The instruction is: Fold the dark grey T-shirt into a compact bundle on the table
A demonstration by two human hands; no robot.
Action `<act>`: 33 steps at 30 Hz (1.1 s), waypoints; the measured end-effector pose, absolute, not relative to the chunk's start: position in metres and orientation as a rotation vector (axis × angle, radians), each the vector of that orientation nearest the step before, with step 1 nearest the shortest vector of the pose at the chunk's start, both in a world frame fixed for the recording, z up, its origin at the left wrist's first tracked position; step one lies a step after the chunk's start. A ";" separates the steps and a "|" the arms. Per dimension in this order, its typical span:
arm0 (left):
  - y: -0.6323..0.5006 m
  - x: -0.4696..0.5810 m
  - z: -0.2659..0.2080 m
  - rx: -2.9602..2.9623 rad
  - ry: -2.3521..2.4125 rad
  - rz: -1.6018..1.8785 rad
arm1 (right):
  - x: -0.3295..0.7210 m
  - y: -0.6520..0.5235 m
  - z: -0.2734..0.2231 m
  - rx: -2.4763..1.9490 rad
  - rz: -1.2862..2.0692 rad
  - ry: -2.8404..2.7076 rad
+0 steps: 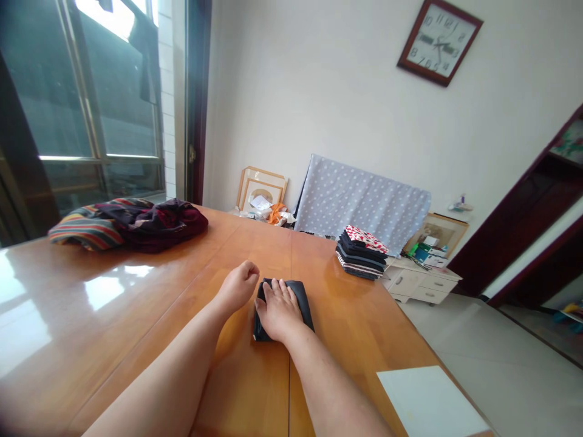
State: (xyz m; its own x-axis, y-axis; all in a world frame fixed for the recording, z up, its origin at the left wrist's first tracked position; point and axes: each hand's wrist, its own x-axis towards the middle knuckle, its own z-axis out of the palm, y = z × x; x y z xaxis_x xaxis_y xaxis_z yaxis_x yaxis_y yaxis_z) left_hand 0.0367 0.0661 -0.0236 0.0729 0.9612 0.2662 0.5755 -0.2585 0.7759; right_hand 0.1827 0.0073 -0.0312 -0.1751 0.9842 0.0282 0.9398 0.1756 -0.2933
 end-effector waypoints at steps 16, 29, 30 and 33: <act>0.021 0.070 -0.018 2.307 1.182 0.704 | 0.261 -0.020 -0.023 -1.483 0.450 -1.280; 0.028 0.074 -0.034 2.434 1.301 0.287 | 0.289 -0.097 -0.065 -1.756 0.219 -1.458; 0.029 0.075 -0.034 2.442 1.302 0.286 | 0.286 -0.098 -0.064 -1.759 0.218 -1.457; 0.029 0.075 -0.036 2.452 1.307 0.287 | 0.277 -0.093 -0.055 -1.747 0.178 -1.433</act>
